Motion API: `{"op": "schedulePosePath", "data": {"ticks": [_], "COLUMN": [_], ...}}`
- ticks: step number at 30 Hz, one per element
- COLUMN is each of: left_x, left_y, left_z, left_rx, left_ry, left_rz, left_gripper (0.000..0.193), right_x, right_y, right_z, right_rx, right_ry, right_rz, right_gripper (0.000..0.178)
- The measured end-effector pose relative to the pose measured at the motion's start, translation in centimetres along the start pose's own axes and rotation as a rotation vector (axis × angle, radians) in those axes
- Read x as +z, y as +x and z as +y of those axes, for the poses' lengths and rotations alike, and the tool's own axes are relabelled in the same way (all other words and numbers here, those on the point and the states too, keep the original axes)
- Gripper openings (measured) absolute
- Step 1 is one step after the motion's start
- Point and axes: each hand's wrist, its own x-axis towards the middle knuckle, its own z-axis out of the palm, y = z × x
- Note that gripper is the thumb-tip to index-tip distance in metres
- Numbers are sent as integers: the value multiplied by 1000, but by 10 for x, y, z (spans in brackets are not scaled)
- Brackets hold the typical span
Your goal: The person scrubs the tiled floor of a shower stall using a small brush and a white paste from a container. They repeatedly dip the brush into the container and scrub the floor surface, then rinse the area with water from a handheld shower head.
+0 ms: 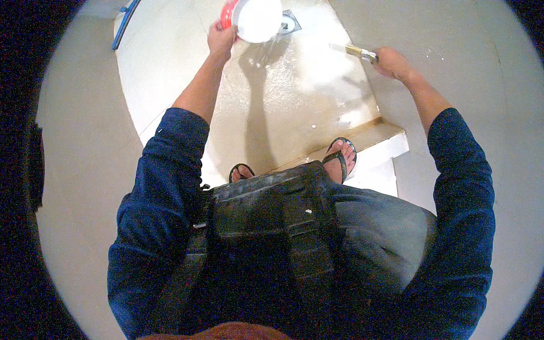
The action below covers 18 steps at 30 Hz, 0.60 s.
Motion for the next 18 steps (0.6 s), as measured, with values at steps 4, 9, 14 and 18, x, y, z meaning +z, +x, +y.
{"op": "schedulePosePath", "data": {"ticks": [4, 9, 14, 18], "left_x": [-24, -52, -55, -56], "left_y": [-51, -55, -47, -61], "left_z": [-27, -49, -27, -24], "left_rx": [-607, -708, -831, -853], "left_ry": [-233, -371, -331, -263], "left_rz": [-164, -73, -38, -194], "left_gripper": [34, 36, 36, 41], "right_x": [-6, -8, -10, -9], "right_y": [-9, -5, -6, -6], "right_z": [-4, -16, -18, -17], "right_rx": [0, -29, 3, 13], "right_ry": [-14, -40, -77, -54], "right_rz": [-24, -57, -110, -70], "right_gripper": [20, 20, 21, 20]}}
